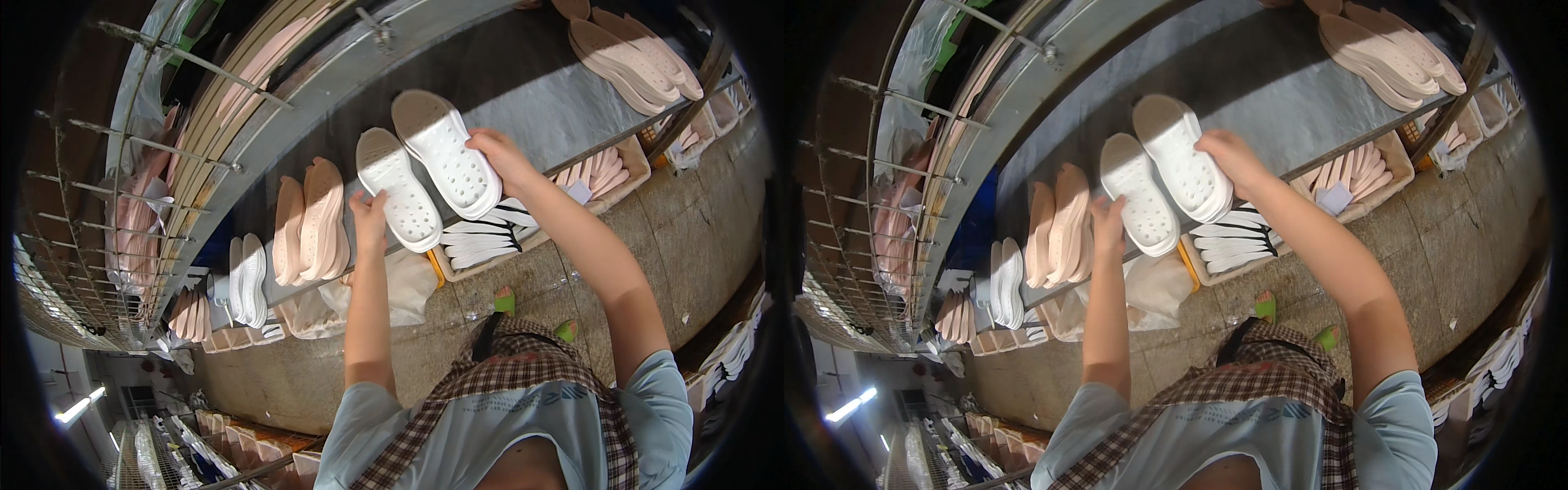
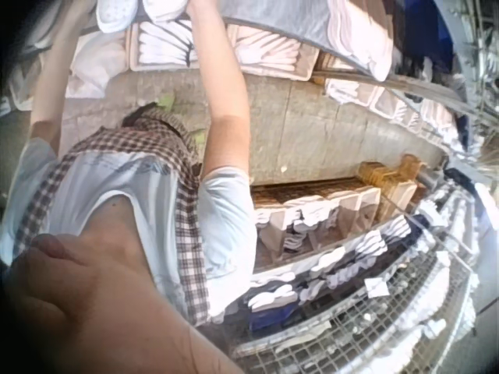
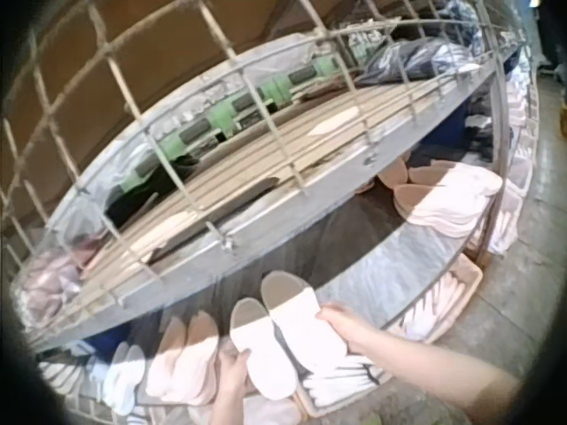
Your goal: The person repeatedly picks up stacks of pink and white slippers from a metal shelf, turns them over to inspect the soles, and places them into a yellow basket. The person handles the slippers by hand without using any tools.
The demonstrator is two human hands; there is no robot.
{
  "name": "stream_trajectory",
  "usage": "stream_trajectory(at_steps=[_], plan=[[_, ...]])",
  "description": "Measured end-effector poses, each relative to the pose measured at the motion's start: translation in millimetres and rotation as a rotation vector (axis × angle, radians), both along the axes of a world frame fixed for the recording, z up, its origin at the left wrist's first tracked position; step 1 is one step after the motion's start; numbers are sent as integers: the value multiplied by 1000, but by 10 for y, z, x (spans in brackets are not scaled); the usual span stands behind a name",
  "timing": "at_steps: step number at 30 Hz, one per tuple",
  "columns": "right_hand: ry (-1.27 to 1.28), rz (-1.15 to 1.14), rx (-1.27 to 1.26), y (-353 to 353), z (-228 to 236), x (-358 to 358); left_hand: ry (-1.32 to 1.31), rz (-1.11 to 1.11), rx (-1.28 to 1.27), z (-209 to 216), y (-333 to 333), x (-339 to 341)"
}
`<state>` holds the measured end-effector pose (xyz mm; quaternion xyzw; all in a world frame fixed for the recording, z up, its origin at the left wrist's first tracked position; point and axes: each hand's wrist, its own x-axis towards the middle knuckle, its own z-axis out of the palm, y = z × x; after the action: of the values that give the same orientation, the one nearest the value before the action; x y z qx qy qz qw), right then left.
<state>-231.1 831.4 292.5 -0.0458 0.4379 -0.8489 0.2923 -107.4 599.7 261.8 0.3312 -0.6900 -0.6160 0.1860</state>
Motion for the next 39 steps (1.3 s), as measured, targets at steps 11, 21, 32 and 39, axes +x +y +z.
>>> stream_trajectory(at_steps=[11,21,32,39], plan=[[99,66,106,27,-208,-332,154,-301,-367,-302,-71,-338],[432,-274,182,1165,-699,571,230,21,-912,336,684,-19],[21,-101,1025,4255,-2632,2590,196,-829,-773,573,2928,-142],[-382,-255,1093,5369,-3410,3149,204,-912,-462,610,3388,-1030]])
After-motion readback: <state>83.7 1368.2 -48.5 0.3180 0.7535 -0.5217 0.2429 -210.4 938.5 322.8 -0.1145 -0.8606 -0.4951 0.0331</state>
